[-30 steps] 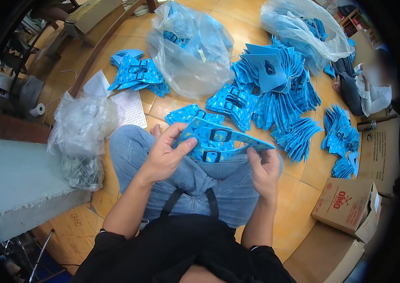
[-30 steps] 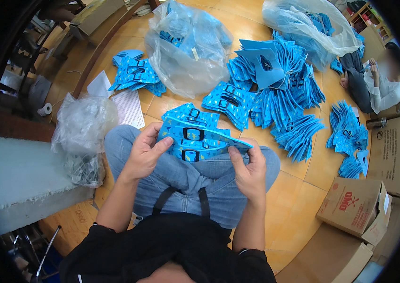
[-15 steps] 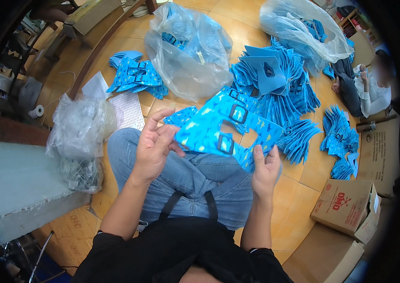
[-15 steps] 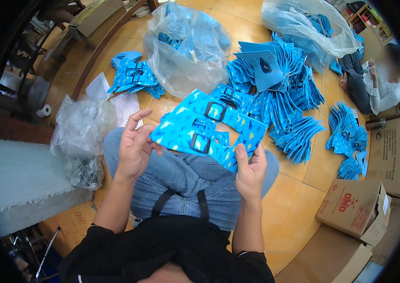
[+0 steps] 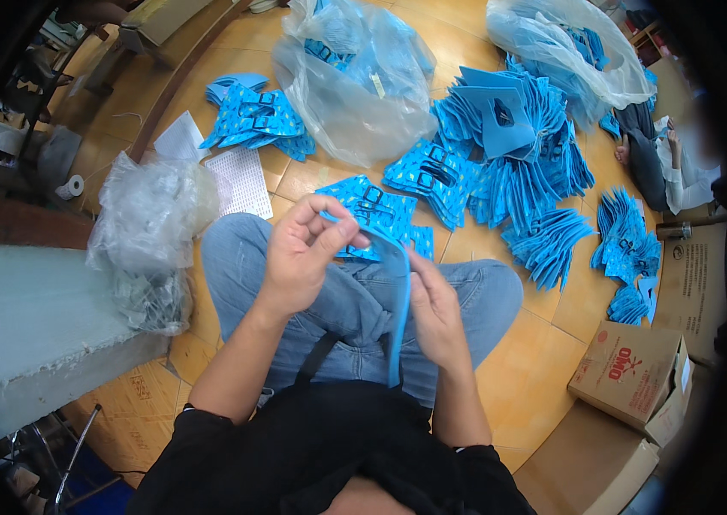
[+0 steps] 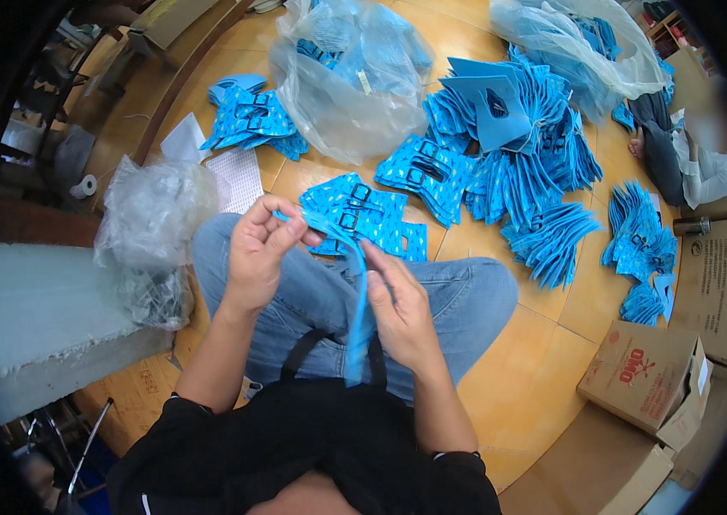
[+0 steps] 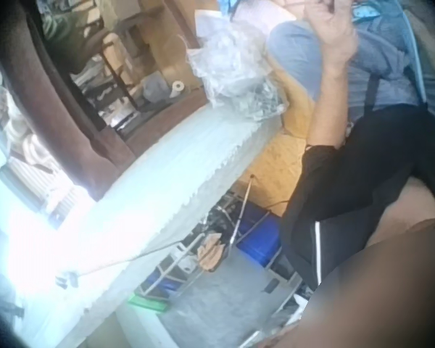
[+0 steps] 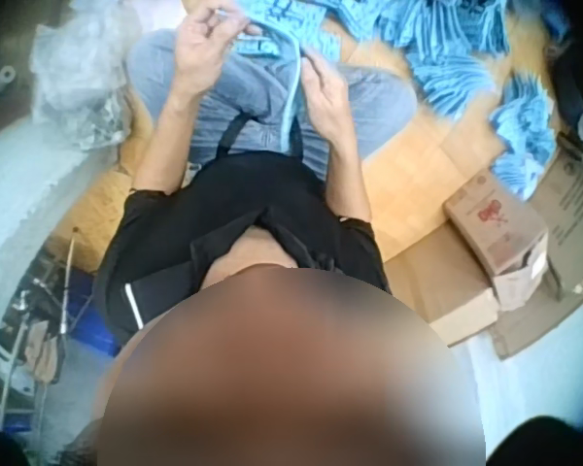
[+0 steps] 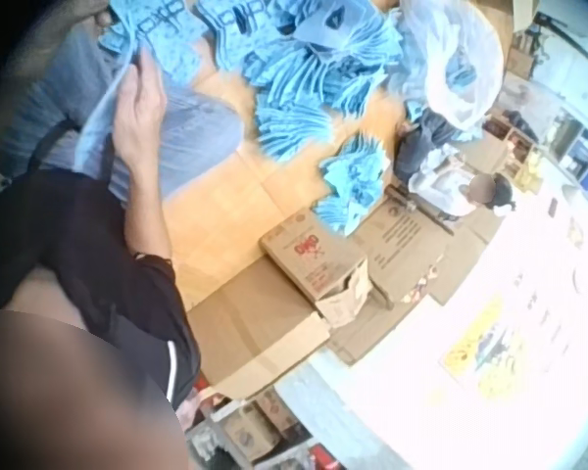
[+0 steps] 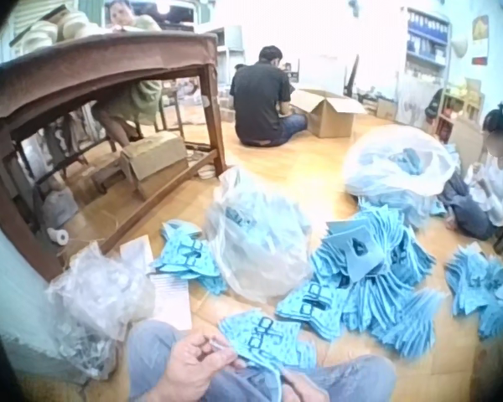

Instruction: The person sits on the floor and assembles blue pet harnesses by hand, attaching black plastic buckles to the fabric straps. They handle each harness individually, threading the straps through the buckles and securing them. Completed harnesses are placed in a pile on the floor.

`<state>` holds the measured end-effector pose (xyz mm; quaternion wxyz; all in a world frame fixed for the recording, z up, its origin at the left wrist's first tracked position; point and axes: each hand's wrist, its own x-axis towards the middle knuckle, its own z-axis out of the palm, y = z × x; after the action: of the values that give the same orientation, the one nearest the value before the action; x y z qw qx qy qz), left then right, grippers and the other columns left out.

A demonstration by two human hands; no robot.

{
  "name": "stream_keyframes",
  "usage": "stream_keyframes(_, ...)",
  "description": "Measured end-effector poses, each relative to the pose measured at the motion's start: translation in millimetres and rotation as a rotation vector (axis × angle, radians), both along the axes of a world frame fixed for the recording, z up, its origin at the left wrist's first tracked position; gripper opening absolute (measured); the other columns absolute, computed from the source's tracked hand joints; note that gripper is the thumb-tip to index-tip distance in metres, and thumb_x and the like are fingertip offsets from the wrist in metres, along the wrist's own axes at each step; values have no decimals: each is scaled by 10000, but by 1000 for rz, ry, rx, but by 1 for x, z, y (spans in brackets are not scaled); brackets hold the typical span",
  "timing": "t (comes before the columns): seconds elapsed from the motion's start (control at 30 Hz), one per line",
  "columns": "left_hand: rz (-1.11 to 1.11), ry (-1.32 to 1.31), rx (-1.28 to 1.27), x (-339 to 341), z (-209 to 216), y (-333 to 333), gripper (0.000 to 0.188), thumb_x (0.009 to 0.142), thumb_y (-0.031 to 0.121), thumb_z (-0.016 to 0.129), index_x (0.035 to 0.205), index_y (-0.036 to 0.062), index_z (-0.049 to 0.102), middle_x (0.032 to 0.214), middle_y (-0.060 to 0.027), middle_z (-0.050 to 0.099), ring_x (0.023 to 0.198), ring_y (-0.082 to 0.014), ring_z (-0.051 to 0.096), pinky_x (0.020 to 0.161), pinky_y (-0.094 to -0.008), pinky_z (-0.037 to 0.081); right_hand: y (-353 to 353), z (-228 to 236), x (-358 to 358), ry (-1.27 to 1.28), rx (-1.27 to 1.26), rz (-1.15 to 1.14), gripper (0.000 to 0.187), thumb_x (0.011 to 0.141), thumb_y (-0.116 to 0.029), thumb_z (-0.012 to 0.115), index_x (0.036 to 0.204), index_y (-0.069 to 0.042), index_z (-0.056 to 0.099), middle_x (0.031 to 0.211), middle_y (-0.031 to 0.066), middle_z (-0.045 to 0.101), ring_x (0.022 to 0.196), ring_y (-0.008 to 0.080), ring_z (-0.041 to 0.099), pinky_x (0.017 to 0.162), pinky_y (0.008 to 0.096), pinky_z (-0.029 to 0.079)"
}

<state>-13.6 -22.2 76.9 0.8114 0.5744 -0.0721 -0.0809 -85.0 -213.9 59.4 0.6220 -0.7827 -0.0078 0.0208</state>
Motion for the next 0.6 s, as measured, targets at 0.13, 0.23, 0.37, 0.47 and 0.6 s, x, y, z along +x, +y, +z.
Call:
stream_keyframes(0.13,45,2,34,2,4,-4,119,923,91,604,1007,22,556,841,-74,666,806,-109,645,756,-242,502,10,6,-2,61,321,51,443,965,-197,550,1344,18,472,1173,120,579,1040,170,563,899,296,452)
stream_keyframes(0.23,70,39,8,1,5,-9,198,915,66,606,1085,14,517,855,-79,658,826,-115,642,763,-250,508,17,12,-3,138,453,77,494,953,-145,566,1392,14,407,1181,110,570,1043,140,553,887,277,457)
stream_keyframes(0.37,124,-22,-7,-8,5,-25,480,872,31,651,1253,18,359,966,-131,638,873,-159,641,787,-278,519,22,18,-3,188,643,2,586,935,-91,583,1445,9,314,1233,118,536,1062,121,539,886,267,460)
stream_keyframes(0.47,70,-30,1,-17,8,-30,658,826,21,700,1310,37,255,1066,-184,596,918,-200,634,833,-315,519,22,20,-3,139,642,-72,594,931,-102,591,1443,18,314,1236,110,523,1033,120,538,853,270,474)
stream_keyframes(0.6,69,-44,21,-21,9,-32,621,830,-8,679,1313,43,292,1099,-157,568,983,-182,598,871,-314,502,21,22,-3,56,441,-29,620,908,-99,620,1438,24,323,1167,107,530,961,133,546,764,264,500)
